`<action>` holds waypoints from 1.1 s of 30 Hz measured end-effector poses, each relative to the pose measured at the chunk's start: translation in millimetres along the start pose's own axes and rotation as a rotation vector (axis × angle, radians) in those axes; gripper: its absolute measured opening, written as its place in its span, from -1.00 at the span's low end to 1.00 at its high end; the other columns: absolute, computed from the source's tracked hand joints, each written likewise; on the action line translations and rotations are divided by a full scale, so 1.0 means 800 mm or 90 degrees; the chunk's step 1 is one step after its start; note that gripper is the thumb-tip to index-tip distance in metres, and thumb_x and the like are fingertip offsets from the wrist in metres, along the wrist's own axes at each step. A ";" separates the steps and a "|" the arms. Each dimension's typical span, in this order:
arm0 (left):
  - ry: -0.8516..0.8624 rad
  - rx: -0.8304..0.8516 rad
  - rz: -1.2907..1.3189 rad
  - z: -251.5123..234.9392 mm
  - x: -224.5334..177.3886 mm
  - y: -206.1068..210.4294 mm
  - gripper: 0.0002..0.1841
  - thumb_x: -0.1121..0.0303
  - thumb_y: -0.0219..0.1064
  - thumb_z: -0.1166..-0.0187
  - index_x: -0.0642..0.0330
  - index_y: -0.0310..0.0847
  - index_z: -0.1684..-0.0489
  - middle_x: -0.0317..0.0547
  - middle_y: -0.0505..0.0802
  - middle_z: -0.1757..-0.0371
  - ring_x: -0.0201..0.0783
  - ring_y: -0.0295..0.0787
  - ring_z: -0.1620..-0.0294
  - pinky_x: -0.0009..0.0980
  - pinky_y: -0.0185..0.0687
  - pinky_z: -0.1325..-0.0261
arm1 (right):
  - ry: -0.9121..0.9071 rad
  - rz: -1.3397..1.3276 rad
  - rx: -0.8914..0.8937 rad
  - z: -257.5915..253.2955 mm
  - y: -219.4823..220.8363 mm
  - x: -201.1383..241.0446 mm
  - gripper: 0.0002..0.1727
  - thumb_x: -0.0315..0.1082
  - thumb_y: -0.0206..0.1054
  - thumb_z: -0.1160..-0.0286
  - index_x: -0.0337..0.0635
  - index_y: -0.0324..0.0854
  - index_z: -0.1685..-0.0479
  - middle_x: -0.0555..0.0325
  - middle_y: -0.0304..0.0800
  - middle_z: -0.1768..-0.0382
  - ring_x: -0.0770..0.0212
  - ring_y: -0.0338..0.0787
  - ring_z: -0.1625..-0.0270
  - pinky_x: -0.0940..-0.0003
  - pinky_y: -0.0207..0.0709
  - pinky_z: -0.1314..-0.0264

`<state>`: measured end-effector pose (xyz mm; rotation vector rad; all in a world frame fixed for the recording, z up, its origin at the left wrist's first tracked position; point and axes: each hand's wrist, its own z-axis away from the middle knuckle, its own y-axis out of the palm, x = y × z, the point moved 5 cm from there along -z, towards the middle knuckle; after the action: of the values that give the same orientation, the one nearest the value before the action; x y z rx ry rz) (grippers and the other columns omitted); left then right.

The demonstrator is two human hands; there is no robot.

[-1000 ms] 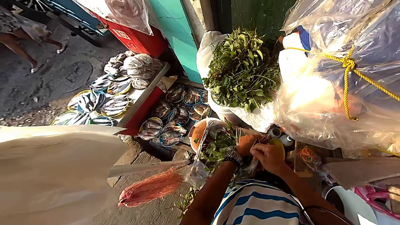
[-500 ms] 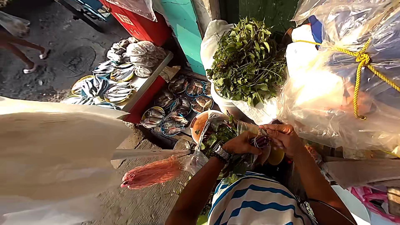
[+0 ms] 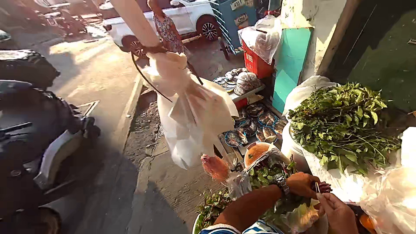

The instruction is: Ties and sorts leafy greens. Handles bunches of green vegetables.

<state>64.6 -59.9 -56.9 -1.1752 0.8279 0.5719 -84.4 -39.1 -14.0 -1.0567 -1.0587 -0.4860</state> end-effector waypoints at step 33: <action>0.085 0.247 0.669 0.100 -0.028 0.014 -0.96 0.35 0.39 -0.39 -0.05 0.75 0.37 -0.40 0.87 0.39 -0.58 0.67 0.59 -0.61 0.59 0.53 | -0.450 -0.197 0.247 0.004 -0.021 0.045 -0.71 -0.41 0.25 -0.69 -0.32 0.81 -0.17 0.13 0.86 0.16 0.49 0.79 0.16 0.58 0.73 0.02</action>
<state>64.1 20.3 -32.5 -0.3485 1.5931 1.1178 -82.4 -38.9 25.5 -0.7203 -1.8757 -0.1238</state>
